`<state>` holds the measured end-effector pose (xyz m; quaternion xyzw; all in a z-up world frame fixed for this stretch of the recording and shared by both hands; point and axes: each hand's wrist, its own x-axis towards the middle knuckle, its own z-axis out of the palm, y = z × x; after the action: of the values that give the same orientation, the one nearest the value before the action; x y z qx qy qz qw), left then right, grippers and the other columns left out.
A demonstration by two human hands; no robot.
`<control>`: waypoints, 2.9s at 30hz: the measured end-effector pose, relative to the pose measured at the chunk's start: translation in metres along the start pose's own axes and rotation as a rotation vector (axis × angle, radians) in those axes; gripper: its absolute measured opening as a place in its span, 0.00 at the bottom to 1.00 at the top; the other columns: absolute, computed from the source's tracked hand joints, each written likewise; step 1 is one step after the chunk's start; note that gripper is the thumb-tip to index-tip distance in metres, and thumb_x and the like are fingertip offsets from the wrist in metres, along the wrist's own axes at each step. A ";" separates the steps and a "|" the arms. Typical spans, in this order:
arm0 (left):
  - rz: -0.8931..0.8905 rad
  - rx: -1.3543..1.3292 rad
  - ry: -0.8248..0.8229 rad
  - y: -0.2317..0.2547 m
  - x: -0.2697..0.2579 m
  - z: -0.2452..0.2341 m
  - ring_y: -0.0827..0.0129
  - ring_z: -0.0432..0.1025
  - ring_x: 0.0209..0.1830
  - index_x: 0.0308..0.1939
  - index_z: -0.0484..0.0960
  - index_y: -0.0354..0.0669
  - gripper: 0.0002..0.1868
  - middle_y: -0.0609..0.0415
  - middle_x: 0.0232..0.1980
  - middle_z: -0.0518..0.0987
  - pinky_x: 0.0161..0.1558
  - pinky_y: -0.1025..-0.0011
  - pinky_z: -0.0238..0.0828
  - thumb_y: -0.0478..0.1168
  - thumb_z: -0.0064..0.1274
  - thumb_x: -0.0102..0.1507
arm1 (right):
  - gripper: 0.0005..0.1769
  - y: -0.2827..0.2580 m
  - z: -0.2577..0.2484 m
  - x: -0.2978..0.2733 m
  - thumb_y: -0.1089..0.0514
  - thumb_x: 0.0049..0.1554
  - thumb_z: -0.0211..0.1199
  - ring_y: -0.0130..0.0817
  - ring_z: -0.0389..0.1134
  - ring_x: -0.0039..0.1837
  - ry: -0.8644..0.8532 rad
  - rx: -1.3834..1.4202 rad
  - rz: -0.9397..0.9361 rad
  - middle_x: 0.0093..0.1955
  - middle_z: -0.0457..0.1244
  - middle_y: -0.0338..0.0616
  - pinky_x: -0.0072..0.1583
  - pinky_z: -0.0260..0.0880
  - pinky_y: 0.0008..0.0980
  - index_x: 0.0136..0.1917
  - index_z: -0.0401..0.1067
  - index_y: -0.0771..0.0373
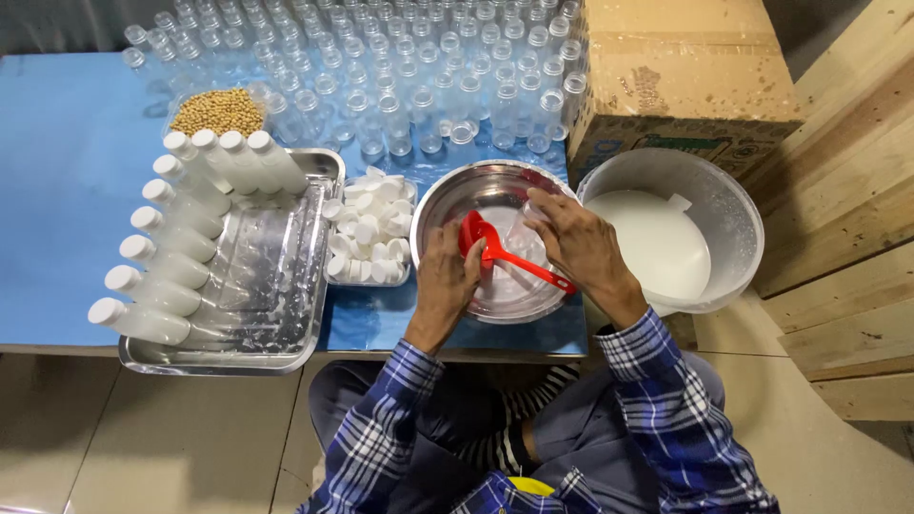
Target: The person scoops a white liquid from a large bucket using a red ladle and pours it into a small plastic bottle via a red funnel. After filling, they remove the funnel, place a white cap on the bottle, and set the filled bottle on a metal tray.
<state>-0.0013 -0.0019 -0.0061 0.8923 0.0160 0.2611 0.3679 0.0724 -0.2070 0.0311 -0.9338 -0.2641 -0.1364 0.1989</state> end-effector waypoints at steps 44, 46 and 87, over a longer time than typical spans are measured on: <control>0.197 0.314 0.234 0.018 -0.009 -0.017 0.59 0.74 0.26 0.33 0.73 0.49 0.08 0.58 0.23 0.70 0.34 0.67 0.68 0.41 0.49 0.68 | 0.13 -0.053 -0.032 -0.120 0.63 0.60 0.60 0.31 0.67 0.41 0.245 -0.410 -0.166 0.46 0.62 0.38 0.47 0.67 0.26 0.57 0.74 0.52; 0.198 0.288 0.229 0.023 -0.007 -0.021 0.59 0.73 0.25 0.33 0.74 0.48 0.08 0.58 0.23 0.70 0.34 0.67 0.68 0.41 0.49 0.68 | 0.15 -0.053 -0.032 -0.119 0.66 0.60 0.57 0.33 0.65 0.40 0.308 -0.361 -0.191 0.47 0.62 0.40 0.46 0.67 0.26 0.58 0.75 0.53; -0.312 -1.126 -0.081 0.083 0.045 -0.008 0.73 0.73 0.26 0.40 0.77 0.37 0.10 0.53 0.30 0.78 0.33 0.77 0.74 0.42 0.52 0.69 | 0.22 -0.055 -0.023 -0.162 0.71 0.56 0.64 0.35 0.73 0.39 0.282 0.268 0.059 0.52 0.71 0.54 0.39 0.76 0.27 0.64 0.69 0.71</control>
<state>0.0196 -0.0472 0.0743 0.5556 -0.0083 0.1377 0.8199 -0.0948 -0.2457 0.0094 -0.8781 -0.2217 -0.2237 0.3602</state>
